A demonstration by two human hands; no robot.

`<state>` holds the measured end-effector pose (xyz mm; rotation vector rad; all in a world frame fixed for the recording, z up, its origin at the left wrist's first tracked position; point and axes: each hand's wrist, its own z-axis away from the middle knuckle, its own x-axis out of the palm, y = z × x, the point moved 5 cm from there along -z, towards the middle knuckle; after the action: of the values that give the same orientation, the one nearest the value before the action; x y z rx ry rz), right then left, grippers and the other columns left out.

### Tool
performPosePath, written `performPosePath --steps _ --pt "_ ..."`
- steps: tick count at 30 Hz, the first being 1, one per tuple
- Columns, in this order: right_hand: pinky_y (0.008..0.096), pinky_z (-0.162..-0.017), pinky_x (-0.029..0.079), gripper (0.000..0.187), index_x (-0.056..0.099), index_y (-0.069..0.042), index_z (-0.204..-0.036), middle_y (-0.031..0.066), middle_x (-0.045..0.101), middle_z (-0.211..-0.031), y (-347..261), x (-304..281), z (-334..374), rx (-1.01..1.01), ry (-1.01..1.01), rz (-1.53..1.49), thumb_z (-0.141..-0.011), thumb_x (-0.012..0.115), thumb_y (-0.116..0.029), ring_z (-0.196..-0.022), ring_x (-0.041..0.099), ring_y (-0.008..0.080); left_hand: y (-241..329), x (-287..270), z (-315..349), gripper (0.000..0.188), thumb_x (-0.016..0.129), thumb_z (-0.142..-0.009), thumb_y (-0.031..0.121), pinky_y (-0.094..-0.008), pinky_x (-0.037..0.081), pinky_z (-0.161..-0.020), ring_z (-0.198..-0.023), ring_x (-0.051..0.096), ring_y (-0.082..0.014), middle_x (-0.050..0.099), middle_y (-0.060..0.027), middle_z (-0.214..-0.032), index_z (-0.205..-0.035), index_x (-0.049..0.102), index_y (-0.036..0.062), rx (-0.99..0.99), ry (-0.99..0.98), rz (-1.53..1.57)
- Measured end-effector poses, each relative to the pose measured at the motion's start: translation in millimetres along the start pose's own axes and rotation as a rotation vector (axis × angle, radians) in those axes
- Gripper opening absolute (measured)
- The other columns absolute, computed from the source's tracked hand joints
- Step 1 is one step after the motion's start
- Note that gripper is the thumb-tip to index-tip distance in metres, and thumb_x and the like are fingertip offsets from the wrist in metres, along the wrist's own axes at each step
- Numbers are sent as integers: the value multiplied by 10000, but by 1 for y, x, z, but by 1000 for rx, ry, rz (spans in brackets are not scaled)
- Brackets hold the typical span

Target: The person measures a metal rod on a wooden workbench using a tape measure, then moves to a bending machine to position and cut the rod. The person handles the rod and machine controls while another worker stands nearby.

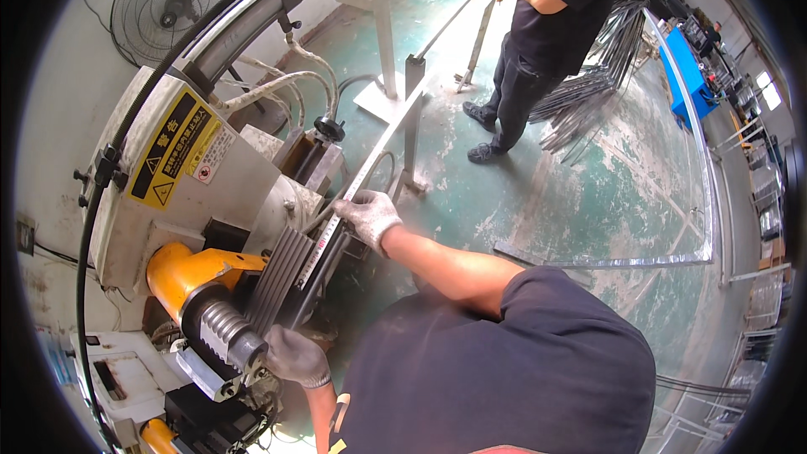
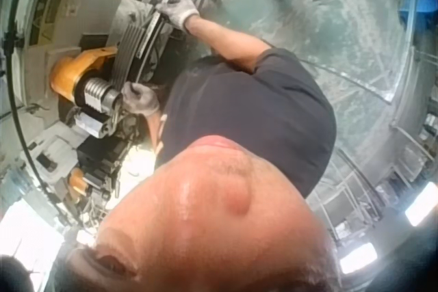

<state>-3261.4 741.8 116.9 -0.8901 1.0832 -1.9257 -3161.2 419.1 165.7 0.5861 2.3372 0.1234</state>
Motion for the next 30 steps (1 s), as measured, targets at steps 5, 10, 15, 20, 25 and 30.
performPosePath --steps 5,10,15,20,25,30 --pt "293 -720 564 257 813 20 -1093 36 788 -907 0 0 0 -16 0 11 -990 859 -211 -783 679 101 0 0 0 163 689 -974 -39 -479 556 -834 -903 717 -380 772 -163 -1063 -1116 757 1 13 -1 -1" --pt "287 -721 567 258 810 27 -1092 40 789 -911 8 0 -8 -41 8 33 -992 858 -206 -785 685 102 -2 1 2 158 683 -980 -37 -482 564 -850 -913 720 -385 768 -173 -1066 -1118 752 -7 -8 -8 31" --pt "288 -728 570 260 809 31 -1089 39 789 -915 16 -1 -15 -54 4 14 -988 862 -201 -792 691 102 -2 1 1 157 683 -982 -34 -482 565 -851 -922 720 -384 766 -174 -1069 -1123 748 -9 -15 -26 50" --pt "291 -725 560 252 810 27 -1079 31 782 -906 15 -2 -16 -49 20 73 -985 865 -199 -787 676 104 -4 2 3 167 694 -973 -53 -479 567 -849 -925 724 -376 767 -170 -1074 -1125 745 -5 -55 -95 -12" --pt "294 -719 553 249 812 23 -1069 28 774 -897 15 -2 -16 -54 23 86 -980 869 -203 -779 666 107 -2 1 2 168 703 -969 -60 -482 571 -848 -930 730 -374 769 -165 -1078 -1121 745 -4 -51 -81 9" --pt "293 -720 559 246 807 23 -1072 38 778 -900 15 -3 -15 -59 25 60 -982 863 -199 -782 679 111 -3 1 3 170 707 -971 -56 -482 575 -875 -949 729 -377 769 -171 -1080 -1130 749 -11 -46 -60 32"
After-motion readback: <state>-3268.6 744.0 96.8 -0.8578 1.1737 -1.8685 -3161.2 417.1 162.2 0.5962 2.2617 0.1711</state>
